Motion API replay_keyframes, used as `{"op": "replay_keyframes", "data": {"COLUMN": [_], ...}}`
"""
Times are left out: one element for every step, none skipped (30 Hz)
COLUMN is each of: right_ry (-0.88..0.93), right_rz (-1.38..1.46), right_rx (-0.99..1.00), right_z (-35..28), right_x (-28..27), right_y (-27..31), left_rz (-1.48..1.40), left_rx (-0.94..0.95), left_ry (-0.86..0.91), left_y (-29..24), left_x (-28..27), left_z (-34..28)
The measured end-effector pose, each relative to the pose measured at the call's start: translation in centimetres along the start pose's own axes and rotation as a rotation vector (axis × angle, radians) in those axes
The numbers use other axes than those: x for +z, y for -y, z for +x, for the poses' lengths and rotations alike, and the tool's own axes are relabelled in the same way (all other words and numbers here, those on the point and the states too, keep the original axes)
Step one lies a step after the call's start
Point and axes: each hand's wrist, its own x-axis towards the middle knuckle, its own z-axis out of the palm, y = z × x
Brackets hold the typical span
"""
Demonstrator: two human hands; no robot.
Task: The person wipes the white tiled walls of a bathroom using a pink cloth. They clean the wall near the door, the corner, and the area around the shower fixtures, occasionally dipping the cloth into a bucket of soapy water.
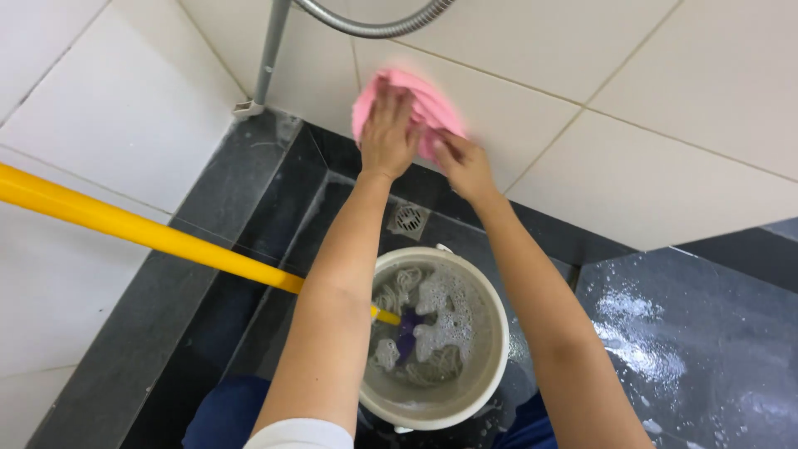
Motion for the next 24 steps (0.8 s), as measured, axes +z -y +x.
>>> {"op": "replay_keyframes", "data": {"right_ry": [0.023,0.046,0.045,0.063,0.081,0.081,0.107,0.133,0.132,0.15,0.173,0.176,0.19,0.204,0.207,0.199,0.18,0.172,0.127,0.081,0.068,0.081,0.087,0.065], "right_rz": [0.017,0.034,0.033,0.002,-0.027,-0.025,-0.064,-0.102,-0.106,-0.131,-0.157,-0.163,-0.172,-0.18,-0.184,-0.191,-0.201,-0.206,-0.211,-0.215,-0.216,-0.21,-0.202,-0.202], "right_rx": [-0.042,-0.083,-0.083,-0.078,-0.071,-0.07,-0.052,-0.033,-0.038,-0.062,-0.083,-0.085,-0.069,-0.054,-0.045,-0.013,0.011,0.01,0.007,0.003,0.016,0.114,0.214,0.228], "right_z": [1.3,2.7,3.5,4.4,5.2,5.7,6.3,6.9,7.3,7.7,8.0,8.1,7.4,6.6,5.5,4.3,3.8,3.2,2.3,1.3,0.0,-1.3,-2.5,-3.9], "right_x": [1.8,3.6,5.0,6.3,8.0,9.3,10.6,12.0,13.3,14.7,16.0,16.0,16.1,16.1,15.0,13.7,12.1,10.4,8.5,6.5,4.4,2.1,-0.5,-2.7], "right_y": [0.5,1.0,1.7,2.4,3.1,3.1,3.2,3.3,2.5,1.7,0.8,1.0,1.1,1.2,1.2,1.3,1.6,0.6,-0.4,-1.5,0.3,2.2,4.1,4.4], "left_rz": [0.023,0.046,0.045,-0.111,-0.265,-0.264,-0.443,-0.624,-0.627,-0.674,-0.722,-0.728,-1.06,-1.393,-1.397,-1.401,-1.408,-1.415,-1.51,-1.601,-1.601,-1.793,-1.985,-1.986], "left_rx": [-0.088,-0.175,-0.175,-0.301,-0.427,-0.427,-0.392,-0.355,-0.353,-0.446,-0.544,-0.547,-0.623,-0.692,-0.701,-0.692,-0.667,-0.661,-0.784,-0.907,-0.906,-0.825,-0.735,-0.735], "left_ry": [-0.233,-0.466,-0.466,-0.481,-0.492,-0.491,-0.566,-0.64,-0.645,-0.633,-0.619,-0.623,-0.611,-0.589,-0.584,-0.597,-0.61,-0.606,-0.541,-0.468,-0.447,-0.414,-0.367,-0.336], "left_y": [1.9,3.8,5.4,7.0,8.9,10.3,11.8,13.2,15.1,16.9,18.5,18.0,17.3,16.5,15.5,14.2,12.9,9.6,6.0,2.3,0.6,-1.3,-3.5,-6.7], "left_x": [1.5,3.0,4.1,5.2,6.3,7.0,7.7,8.3,9.5,10.7,12.1,12.3,12.8,13.2,15.4,17.4,19.2,17.4,15.7,13.9,16.8,19.6,22.3,21.7], "left_z": [0.3,0.6,1.0,1.5,1.7,1.8,2.0,2.2,2.4,2.7,2.8,3.1,2.6,2.0,1.7,1.4,2.1,1.8,1.2,0.5,0.1,-0.3,-0.5,-1.1]}}
